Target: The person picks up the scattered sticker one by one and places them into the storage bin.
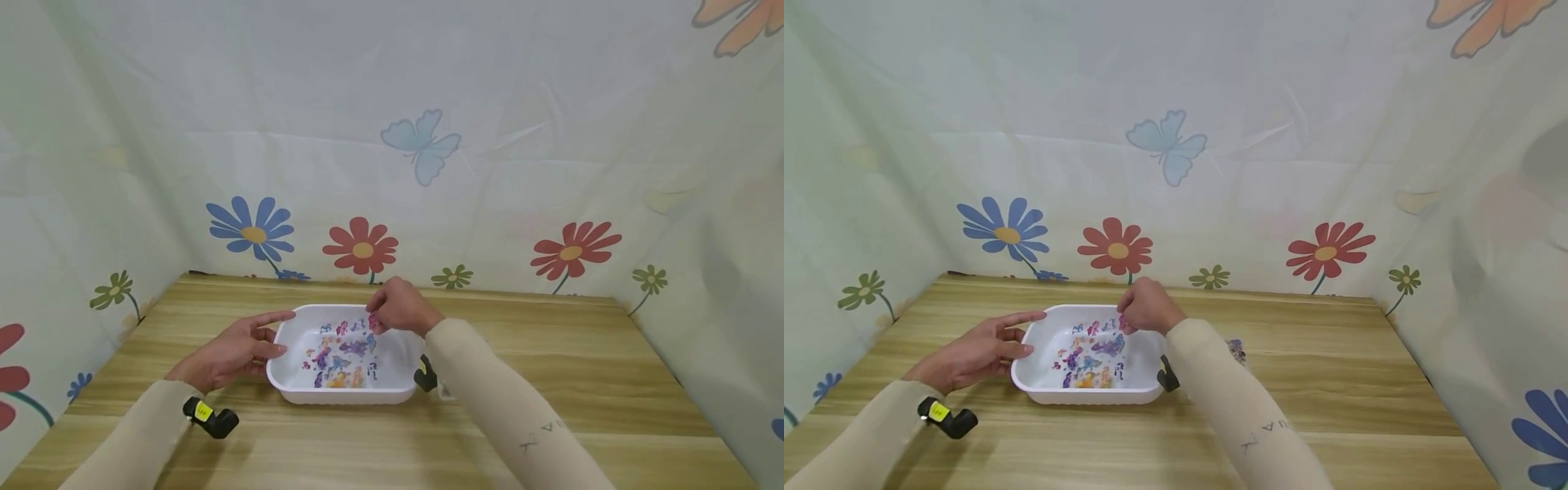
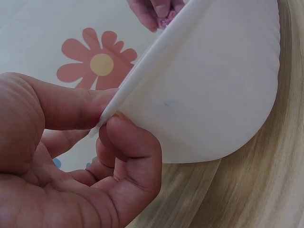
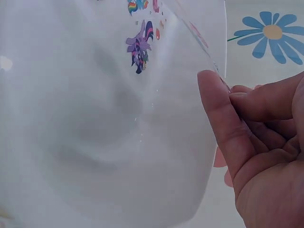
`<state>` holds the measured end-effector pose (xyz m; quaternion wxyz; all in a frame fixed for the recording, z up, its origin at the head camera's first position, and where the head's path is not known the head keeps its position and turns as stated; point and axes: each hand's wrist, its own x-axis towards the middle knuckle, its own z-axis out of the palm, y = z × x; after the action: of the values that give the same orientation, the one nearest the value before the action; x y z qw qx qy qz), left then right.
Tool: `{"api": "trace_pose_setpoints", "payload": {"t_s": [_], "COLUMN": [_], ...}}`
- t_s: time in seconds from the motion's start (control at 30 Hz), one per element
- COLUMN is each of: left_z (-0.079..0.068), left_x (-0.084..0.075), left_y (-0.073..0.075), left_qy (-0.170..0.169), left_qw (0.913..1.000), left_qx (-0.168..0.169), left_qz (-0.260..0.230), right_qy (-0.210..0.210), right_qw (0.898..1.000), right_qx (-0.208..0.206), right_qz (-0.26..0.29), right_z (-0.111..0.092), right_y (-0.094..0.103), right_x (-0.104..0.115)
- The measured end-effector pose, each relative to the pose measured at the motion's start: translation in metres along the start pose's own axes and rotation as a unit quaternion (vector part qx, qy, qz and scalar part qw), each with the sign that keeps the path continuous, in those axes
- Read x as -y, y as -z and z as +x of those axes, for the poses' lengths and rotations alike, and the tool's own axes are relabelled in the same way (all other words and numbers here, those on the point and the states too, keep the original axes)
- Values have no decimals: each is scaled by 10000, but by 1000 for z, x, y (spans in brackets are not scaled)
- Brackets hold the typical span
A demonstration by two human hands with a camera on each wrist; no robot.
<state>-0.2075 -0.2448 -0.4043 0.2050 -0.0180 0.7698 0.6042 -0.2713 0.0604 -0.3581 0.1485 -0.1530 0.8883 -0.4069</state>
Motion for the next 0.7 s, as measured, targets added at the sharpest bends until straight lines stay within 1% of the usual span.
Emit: {"api": "trace_pose_setpoints", "payload": {"t_s": [0.33, 0.57, 0.7], "left_z": [0, 0, 0], "left_x": [-1, -2, -1], "left_y": [0, 0, 0], "left_qy": [-26, 64, 61], "left_qw": [10000, 9999, 10000], "left_qx": [47, -45, -33], "left_qz": [-25, -66, -66], "right_qy": [98, 74, 69], "right_qw": [9996, 9991, 9988], "right_qx": [3, 30, 36], "right_qz": [-268, -426, -488], "right_z": [6, 8, 7], "right_y": [-8, -13, -15], "right_x": [5, 8, 10]}}
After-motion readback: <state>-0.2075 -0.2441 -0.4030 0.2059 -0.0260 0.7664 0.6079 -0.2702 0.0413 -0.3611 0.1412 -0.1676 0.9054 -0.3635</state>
